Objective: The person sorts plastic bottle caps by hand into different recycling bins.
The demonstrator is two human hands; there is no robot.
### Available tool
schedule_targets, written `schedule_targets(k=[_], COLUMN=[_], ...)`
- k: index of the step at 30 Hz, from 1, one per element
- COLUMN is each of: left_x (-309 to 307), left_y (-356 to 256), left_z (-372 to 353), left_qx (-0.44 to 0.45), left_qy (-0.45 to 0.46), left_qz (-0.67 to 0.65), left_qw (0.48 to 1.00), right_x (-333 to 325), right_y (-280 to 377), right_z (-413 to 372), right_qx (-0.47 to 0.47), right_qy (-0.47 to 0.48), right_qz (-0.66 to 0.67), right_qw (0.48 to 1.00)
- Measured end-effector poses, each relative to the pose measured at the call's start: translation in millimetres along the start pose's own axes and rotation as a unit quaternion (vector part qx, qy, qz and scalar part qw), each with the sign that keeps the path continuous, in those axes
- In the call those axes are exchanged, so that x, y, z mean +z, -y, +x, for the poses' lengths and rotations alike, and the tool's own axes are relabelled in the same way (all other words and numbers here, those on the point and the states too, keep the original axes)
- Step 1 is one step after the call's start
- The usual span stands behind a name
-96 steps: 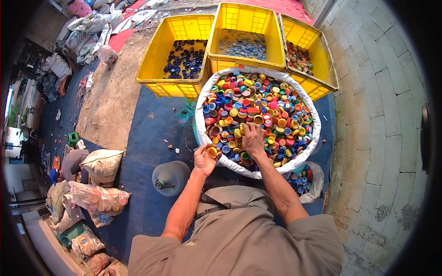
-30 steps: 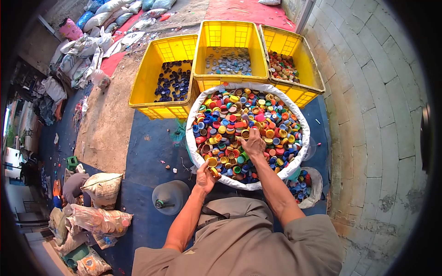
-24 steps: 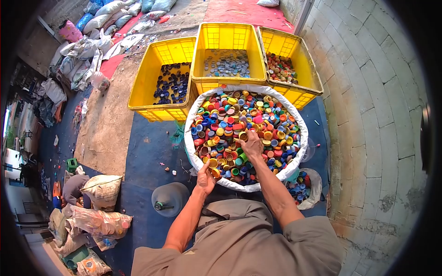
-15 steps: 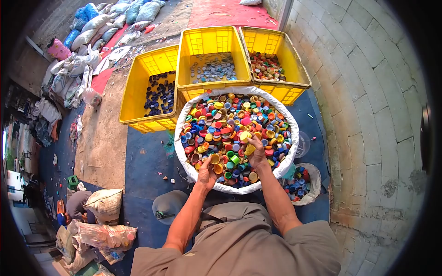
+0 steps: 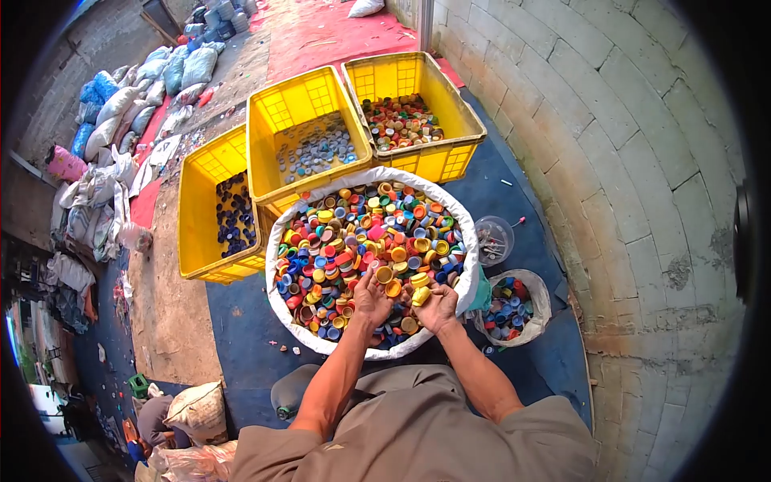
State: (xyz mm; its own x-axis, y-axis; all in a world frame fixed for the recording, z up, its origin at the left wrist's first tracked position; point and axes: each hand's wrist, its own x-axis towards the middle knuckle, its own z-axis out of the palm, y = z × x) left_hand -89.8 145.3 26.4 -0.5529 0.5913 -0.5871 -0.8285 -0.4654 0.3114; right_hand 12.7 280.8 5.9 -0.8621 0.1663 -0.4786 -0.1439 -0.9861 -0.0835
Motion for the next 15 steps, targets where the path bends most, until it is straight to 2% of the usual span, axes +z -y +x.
schedule_targets(k=[2,4,5,6,7,8,9,11,12,13,14,15], left_x=[20,79,117,148,174,189,204,195,184,168,147,120], left_y=[-12,-51,-75,-95,-114,-127,-140,-147,-147,-148,-147,-145], left_z=[41,72,79,82,80,73,66,64,55,42,27,17], left_qx=[0.017,0.055,0.088,0.102,0.123,0.152,0.184,0.241,0.274,0.244,0.212,0.208], left_qy=[0.049,0.125,0.175,0.234,0.199,0.226,0.249,0.150,0.158,0.135,0.173,0.170], left_qz=[-0.036,-0.045,-0.055,-0.087,-0.083,-0.021,0.039,0.071,0.098,0.093,0.080,0.093], left_qw=[0.998,0.990,0.979,0.963,0.969,0.962,0.950,0.956,0.944,0.956,0.958,0.959], right_x=[34,113,131,174,192,209,235,218,214,205,192,165], right_y=[25,49,68,80,91,103,101,107,104,97,91,89], right_z=[24,51,80,84,102,111,92,100,92,81,73,70], right_qx=[-0.012,-0.074,-0.087,-0.118,-0.152,-0.127,-0.145,-0.181,-0.196,-0.199,-0.209,-0.211], right_qy=[0.029,0.116,0.215,0.210,0.137,0.092,0.129,0.139,0.141,0.087,0.032,0.032], right_qz=[-0.015,-0.012,-0.004,-0.015,-0.031,-0.042,-0.059,-0.103,-0.131,-0.118,-0.132,-0.197], right_qw=[0.999,0.990,0.973,0.970,0.978,0.987,0.979,0.968,0.962,0.969,0.968,0.957])
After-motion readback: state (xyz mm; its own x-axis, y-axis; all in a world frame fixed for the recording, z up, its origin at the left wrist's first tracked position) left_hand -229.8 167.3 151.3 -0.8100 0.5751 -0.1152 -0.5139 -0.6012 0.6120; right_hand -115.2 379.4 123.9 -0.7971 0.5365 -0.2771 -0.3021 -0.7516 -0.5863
